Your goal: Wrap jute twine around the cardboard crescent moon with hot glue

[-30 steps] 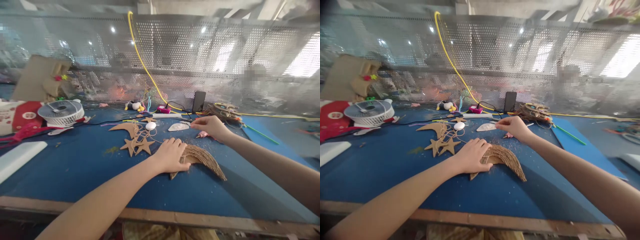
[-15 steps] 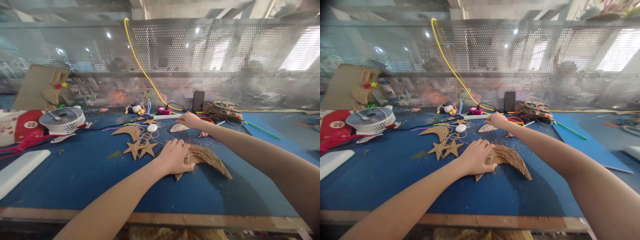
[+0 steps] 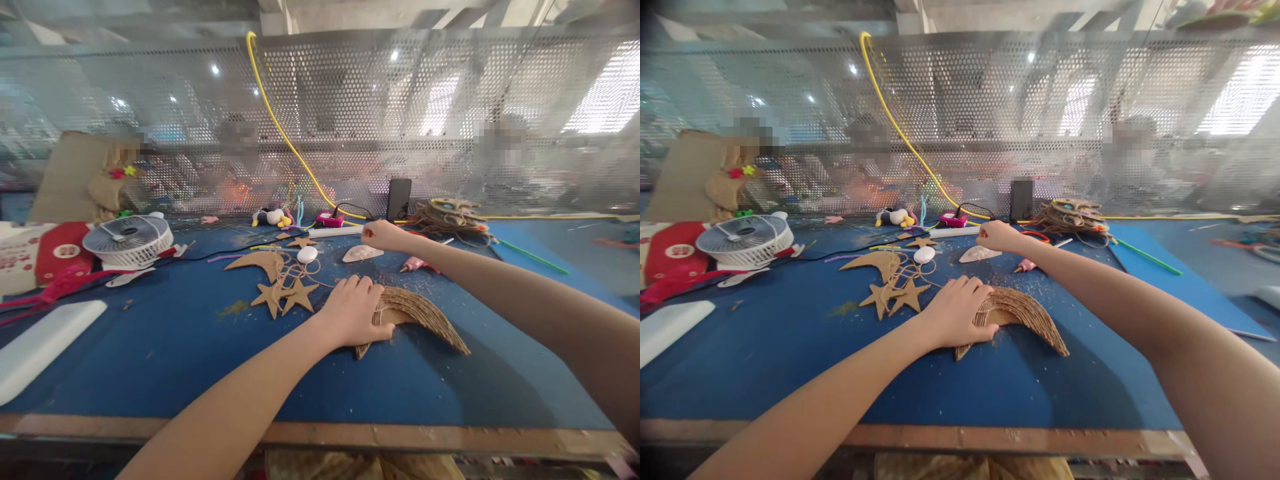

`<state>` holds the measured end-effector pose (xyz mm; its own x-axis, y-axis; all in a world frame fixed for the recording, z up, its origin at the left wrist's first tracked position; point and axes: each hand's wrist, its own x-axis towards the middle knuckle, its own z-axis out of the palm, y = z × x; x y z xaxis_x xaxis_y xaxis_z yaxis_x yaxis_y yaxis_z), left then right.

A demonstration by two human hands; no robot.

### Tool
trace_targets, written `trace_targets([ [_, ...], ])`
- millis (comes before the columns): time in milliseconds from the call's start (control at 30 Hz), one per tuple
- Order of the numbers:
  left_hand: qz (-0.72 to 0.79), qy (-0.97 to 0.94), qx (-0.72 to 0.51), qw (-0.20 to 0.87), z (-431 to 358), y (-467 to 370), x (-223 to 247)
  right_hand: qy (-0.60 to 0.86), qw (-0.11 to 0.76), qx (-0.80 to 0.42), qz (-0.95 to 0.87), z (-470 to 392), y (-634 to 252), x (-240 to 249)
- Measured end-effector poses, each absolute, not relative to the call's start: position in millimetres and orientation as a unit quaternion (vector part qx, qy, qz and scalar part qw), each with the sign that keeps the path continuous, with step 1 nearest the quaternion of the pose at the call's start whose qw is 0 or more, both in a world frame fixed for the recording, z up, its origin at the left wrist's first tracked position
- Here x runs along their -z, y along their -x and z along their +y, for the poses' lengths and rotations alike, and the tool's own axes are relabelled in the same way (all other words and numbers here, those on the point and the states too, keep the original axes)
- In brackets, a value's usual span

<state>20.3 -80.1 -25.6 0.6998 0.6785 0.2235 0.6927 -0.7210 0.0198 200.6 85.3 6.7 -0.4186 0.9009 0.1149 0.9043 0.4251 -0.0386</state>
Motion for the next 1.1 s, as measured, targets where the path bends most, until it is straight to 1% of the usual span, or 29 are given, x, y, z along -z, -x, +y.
trace_targets([
  [267, -0.371, 0.922, 0.104, 0.036, -80.7, -20.7, 24.9, 0.499, 0.130, 0.002, -0.857, 70.0, -207.9, -14.1],
  [500, -0.369, 0.923, 0.104, 0.037, -80.2, -20.4, 25.6, 0.512, 0.179, -0.015, -0.840, 77.5, -211.0, -10.2],
  [667, -0.368, 0.924, 0.103, 0.035, -80.4, -20.7, 25.0, 0.524, 0.174, -0.017, -0.834, 85.4, -211.7, -6.5],
  [933, -0.373, 0.922, 0.103, 0.028, -80.4, -20.8, 25.0, 0.502, 0.113, -0.037, -0.856, 91.6, -211.3, -2.1],
  [1100, -0.369, 0.923, 0.103, 0.032, -79.7, -21.0, 25.7, 0.473, 0.119, -0.037, -0.872, 88.0, -209.9, 0.4],
])
